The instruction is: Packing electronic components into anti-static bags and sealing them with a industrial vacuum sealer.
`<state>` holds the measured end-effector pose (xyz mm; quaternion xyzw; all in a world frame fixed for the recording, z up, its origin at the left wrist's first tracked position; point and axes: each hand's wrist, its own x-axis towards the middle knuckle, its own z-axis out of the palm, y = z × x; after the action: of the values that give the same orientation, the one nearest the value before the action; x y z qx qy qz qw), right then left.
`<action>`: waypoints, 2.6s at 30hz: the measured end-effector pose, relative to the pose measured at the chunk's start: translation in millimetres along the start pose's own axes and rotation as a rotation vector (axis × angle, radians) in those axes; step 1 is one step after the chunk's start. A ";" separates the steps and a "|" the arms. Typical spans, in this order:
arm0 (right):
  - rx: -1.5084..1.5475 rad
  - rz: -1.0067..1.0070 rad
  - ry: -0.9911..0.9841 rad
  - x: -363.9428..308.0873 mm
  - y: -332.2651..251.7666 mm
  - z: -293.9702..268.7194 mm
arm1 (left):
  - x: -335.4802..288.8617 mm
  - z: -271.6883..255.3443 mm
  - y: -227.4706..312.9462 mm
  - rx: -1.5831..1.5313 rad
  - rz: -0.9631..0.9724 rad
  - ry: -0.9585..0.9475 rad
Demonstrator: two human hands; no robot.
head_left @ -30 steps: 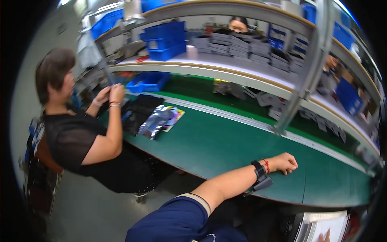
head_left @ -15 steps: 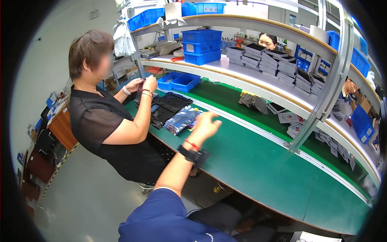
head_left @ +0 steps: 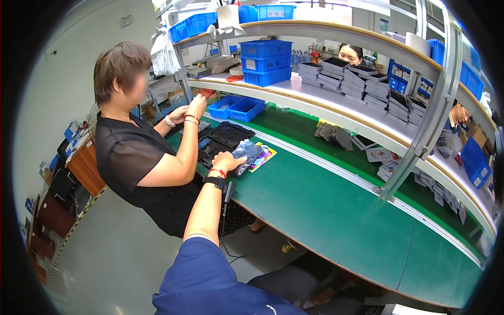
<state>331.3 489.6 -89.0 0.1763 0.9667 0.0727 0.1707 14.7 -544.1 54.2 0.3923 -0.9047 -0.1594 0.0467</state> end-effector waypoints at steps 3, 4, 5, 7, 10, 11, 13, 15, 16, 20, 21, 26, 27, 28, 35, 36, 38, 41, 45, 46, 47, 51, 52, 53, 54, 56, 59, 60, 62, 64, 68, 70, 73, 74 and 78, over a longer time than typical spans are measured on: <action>0.016 0.026 -0.011 -6.8 -30.5 -26.6 | 7.3 -6.8 -10.4 -0.001 0.008 -0.058; 0.051 0.084 -0.048 -10.1 -38.3 -35.5 | 10.5 -5.8 -10.0 -0.001 0.009 -0.059; 0.051 0.085 -0.047 -10.2 -39.7 -37.5 | 13.4 -5.2 -9.5 0.012 0.020 -0.076; 0.170 0.193 -0.102 -12.9 -41.6 -40.7 | 16.8 -7.8 -7.2 -0.002 0.075 -0.146; 0.236 0.294 -0.080 -29.9 -85.6 -77.8 | 17.5 -11.8 -7.0 -0.002 0.090 -0.179; 0.267 0.347 -0.069 -39.2 -105.3 -95.0 | 18.3 -12.1 -6.8 -0.002 0.089 -0.178; 0.331 0.454 -0.045 -49.9 -125.8 -113.5 | 22.4 -9.3 -4.7 0.054 0.088 -0.230; 0.335 0.448 -0.043 -48.7 -125.4 -113.0 | 27.4 -1.5 -4.1 0.080 0.072 -0.231; 0.337 0.446 -0.042 -48.6 -125.1 -112.9 | 29.4 1.4 -3.5 0.106 0.059 -0.236; 0.091 0.159 -0.057 -17.5 -42.3 -37.0 | 12.7 -7.4 13.1 0.134 -0.027 -0.244; 0.051 0.136 -0.061 -13.4 -35.0 -28.9 | 12.8 -7.0 12.8 0.135 -0.028 -0.242; 0.005 0.091 -0.025 0.7 -12.5 -1.2 | 9.5 -8.0 10.5 0.085 0.000 -0.271; 0.002 0.087 -0.012 1.6 -7.8 3.4 | 8.1 -7.4 12.1 0.086 0.002 -0.272; -0.001 0.077 0.001 2.0 -9.8 2.4 | 6.3 -9.0 10.8 0.089 -0.006 -0.255; 0.051 0.108 -0.018 -3.3 -21.6 -8.6 | 0.4 -9.2 13.4 0.106 0.020 -0.147; 0.035 0.120 -0.041 -8.2 -35.5 -21.6 | 0.8 -11.0 11.0 0.109 0.016 -0.146; 0.016 0.137 -0.061 -13.0 -46.9 -35.8 | 5.4 -10.8 7.6 0.118 0.116 -0.151; 0.039 0.159 -0.055 -18.9 -59.1 -48.5 | 19.2 5.5 -1.5 0.085 0.111 -0.031; 0.308 0.392 -0.010 -55.4 -116.6 -102.2 | 25.1 -3.2 3.1 -0.001 0.066 -0.121; 0.365 0.445 -0.004 -56.5 -123.1 -108.5 | 24.1 -4.0 0.5 -0.037 0.068 -0.234; 0.354 0.442 -0.012 -53.9 -121.9 -107.6 | 20.4 -1.3 -1.0 -0.023 0.060 -0.161; 0.368 0.416 -0.022 -46.5 -105.1 -98.4 | 3.1 -7.0 9.6 0.126 0.046 -0.102; 0.431 0.430 -0.058 -46.3 -103.3 -96.5 | -1.9 -10.5 9.5 0.131 0.045 -0.103; 0.432 0.436 -0.063 -51.3 -112.2 -102.9 | -8.0 -15.2 13.4 0.062 0.135 -0.083; 0.357 0.480 -0.065 -55.6 -124.0 -112.8 | -13.2 -17.6 16.5 -0.007 0.224 -0.066; 0.279 0.515 -0.066 -56.5 -131.9 -119.4 | -13.5 -12.7 7.2 -0.078 0.192 -0.022; 0.263 0.497 -0.068 -50.0 -133.6 -121.8 | -1.4 1.9 -24.1 -0.585 0.278 0.073; 0.255 0.499 -0.069 -49.6 -133.0 -122.0 | -6.0 4.2 -27.8 -0.584 0.278 0.065; 0.235 0.492 -0.070 -47.3 -129.6 -121.8 | -21.4 2.3 -37.4 -1.179 0.229 -0.120; 0.213 0.478 -0.069 -47.2 -121.4 -120.8 | -36.6 6.2 -48.4 -1.215 0.150 -0.070; 0.178 0.260 0.154 -58.8 -141.7 -140.6 | -88.4 10.2 -49.8 -1.521 -0.139 -0.413; 0.156 0.109 0.303 -66.8 -163.0 -168.2 | -119.7 14.0 -50.3 -1.465 -0.139 -0.490; 0.113 -0.077 0.500 -88.4 -199.2 -215.2 | -172.6 25.8 -22.8 -1.387 -0.120 -0.750; 0.098 -0.127 0.559 -98.2 -208.3 -229.3 | -187.9 33.2 -6.5 -1.399 -0.086 -0.843; 1.168 -0.372 0.266 -96.7 -304.8 -254.9 | -239.0 30.6 51.0 -1.295 0.112 -1.040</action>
<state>229.4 151.1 116.6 0.0586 0.8744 -0.4771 -0.0657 137.2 -330.5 51.6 0.1184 -0.5584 -0.8067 -0.1531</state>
